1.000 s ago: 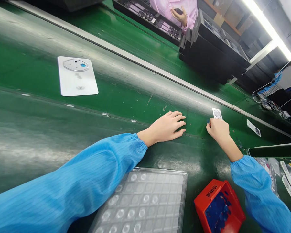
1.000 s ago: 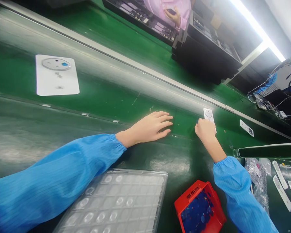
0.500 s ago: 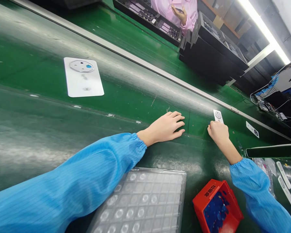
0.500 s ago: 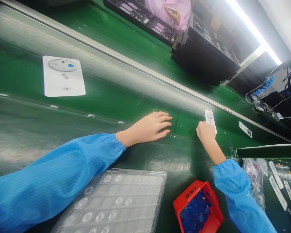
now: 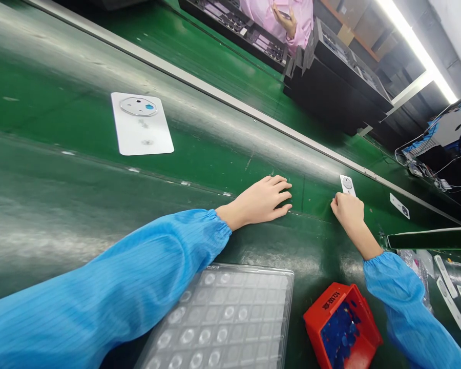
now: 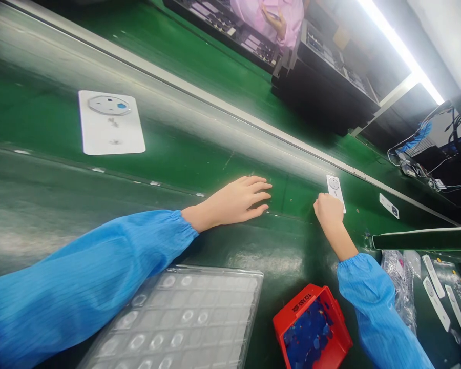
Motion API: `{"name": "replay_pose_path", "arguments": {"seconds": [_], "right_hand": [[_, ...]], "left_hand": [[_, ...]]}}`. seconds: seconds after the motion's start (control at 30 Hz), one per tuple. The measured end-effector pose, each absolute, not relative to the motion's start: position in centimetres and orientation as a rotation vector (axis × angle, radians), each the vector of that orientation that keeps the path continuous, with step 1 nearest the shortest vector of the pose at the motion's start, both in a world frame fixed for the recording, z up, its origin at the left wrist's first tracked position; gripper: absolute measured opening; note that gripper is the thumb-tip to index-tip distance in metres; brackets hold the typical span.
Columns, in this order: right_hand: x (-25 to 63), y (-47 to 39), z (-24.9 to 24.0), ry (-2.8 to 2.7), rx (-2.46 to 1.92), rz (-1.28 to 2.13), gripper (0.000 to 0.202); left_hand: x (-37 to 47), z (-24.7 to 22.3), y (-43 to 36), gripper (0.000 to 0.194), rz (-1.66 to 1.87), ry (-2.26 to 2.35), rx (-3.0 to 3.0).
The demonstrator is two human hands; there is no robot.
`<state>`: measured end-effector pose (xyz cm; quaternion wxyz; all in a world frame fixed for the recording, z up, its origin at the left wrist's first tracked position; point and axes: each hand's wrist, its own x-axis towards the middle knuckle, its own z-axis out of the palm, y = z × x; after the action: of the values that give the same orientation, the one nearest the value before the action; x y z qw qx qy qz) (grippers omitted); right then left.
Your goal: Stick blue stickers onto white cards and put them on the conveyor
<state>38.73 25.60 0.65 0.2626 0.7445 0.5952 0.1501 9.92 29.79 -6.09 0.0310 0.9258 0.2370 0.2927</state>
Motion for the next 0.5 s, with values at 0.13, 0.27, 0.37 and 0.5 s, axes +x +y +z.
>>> {"name": "replay_pose_path", "arguments": {"seconds": [0.13,0.27,0.37,0.5], "right_hand": [[38.96,25.46,0.57,1.601,2.017,0.418,0.029],[39.16,25.38,0.60,1.593,2.026,0.414,0.030],[39.29,25.36,0.72,1.580,2.045,0.405,0.030],[39.37,25.41,0.89,1.548,2.089,0.395,0.029]], "left_hand": [[9.82,-6.10,29.79,0.027,0.897,0.733,2.851],[9.85,-6.22,29.83,0.027,0.889,0.741,2.849],[9.88,-6.19,29.82,0.026,0.885,0.739,2.851],[9.89,-6.15,29.81,0.027,0.862,0.742,2.839]]}}
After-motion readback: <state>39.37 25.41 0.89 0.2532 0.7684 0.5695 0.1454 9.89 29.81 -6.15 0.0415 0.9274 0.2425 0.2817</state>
